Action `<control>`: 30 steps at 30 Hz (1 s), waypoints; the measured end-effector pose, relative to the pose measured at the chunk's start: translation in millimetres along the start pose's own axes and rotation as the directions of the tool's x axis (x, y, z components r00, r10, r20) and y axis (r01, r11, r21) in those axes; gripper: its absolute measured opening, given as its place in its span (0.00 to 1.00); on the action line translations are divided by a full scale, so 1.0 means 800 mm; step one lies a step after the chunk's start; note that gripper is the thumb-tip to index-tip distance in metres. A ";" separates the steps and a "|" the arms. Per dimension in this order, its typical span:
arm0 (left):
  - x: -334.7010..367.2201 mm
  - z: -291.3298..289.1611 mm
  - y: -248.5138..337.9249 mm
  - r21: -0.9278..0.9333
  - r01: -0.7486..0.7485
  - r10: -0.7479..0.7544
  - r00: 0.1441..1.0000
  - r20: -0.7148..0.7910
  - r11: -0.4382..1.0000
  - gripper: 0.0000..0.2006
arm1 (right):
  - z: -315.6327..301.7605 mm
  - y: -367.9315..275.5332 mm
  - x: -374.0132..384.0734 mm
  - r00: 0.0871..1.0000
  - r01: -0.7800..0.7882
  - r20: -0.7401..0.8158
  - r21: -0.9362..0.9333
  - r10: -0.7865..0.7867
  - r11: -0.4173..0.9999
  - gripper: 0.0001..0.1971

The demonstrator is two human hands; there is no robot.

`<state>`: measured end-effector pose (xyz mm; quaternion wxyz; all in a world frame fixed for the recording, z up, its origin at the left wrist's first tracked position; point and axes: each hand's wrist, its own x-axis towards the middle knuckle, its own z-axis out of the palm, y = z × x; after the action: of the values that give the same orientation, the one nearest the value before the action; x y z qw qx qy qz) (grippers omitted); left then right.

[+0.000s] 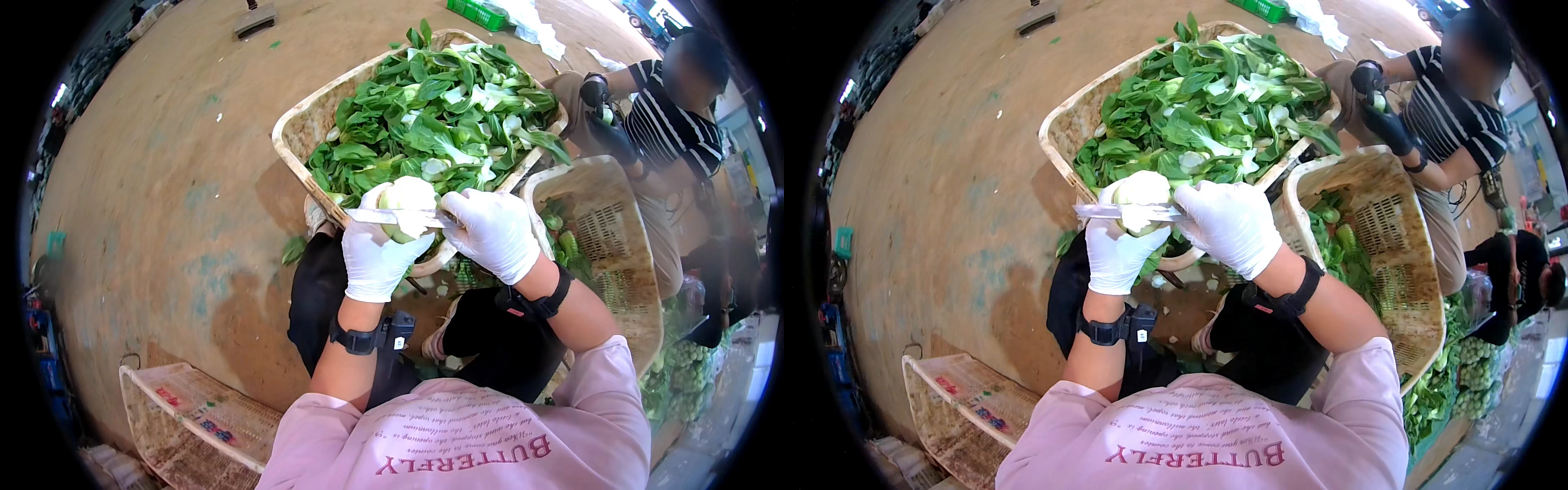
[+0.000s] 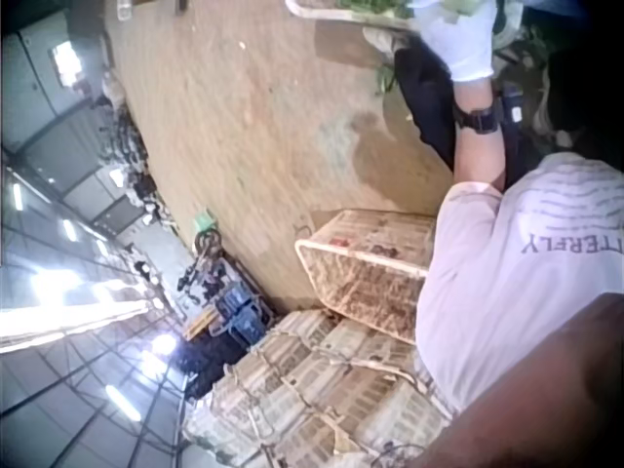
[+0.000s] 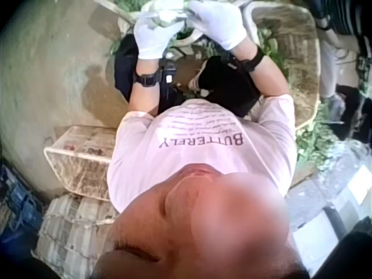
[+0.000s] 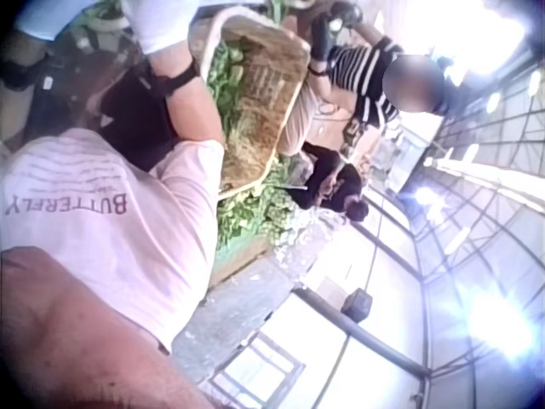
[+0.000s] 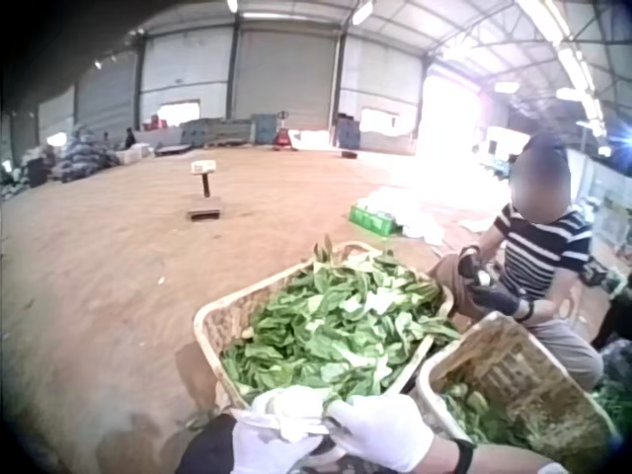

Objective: The person trims the root ends of bok choy using a knife and places the trimmed vegetables into a plastic crate.

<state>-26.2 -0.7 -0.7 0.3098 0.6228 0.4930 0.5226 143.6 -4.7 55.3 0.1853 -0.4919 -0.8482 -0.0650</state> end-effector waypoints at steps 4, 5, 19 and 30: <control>-0.002 0.001 -0.004 0.035 -0.084 0.084 0.996 -0.017 0.996 0.34 | 0.013 0.006 -0.001 0.997 -0.012 -0.070 0.018 0.013 1.000 0.11; -0.003 0.001 -0.006 0.029 -0.058 0.058 0.998 -0.021 0.998 0.34 | 0.016 0.008 -0.002 0.998 -0.015 -0.067 0.017 0.016 1.000 0.11; 0.010 -0.010 -0.003 -0.867 0.397 -0.443 0.864 0.241 0.302 0.22 | 0.032 0.058 0.007 0.795 -0.369 0.264 0.925 0.546 0.090 0.06; 0.000 0.015 -0.013 -0.785 0.511 -0.302 0.855 0.421 0.352 0.26 | 0.014 0.058 -0.018 0.900 -0.292 0.186 0.929 0.394 0.227 0.21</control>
<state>-17.4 4.1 -13.4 0.7518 0.2799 0.2583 0.5382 187.3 10.9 36.4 0.4827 -0.4600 -0.5851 0.4616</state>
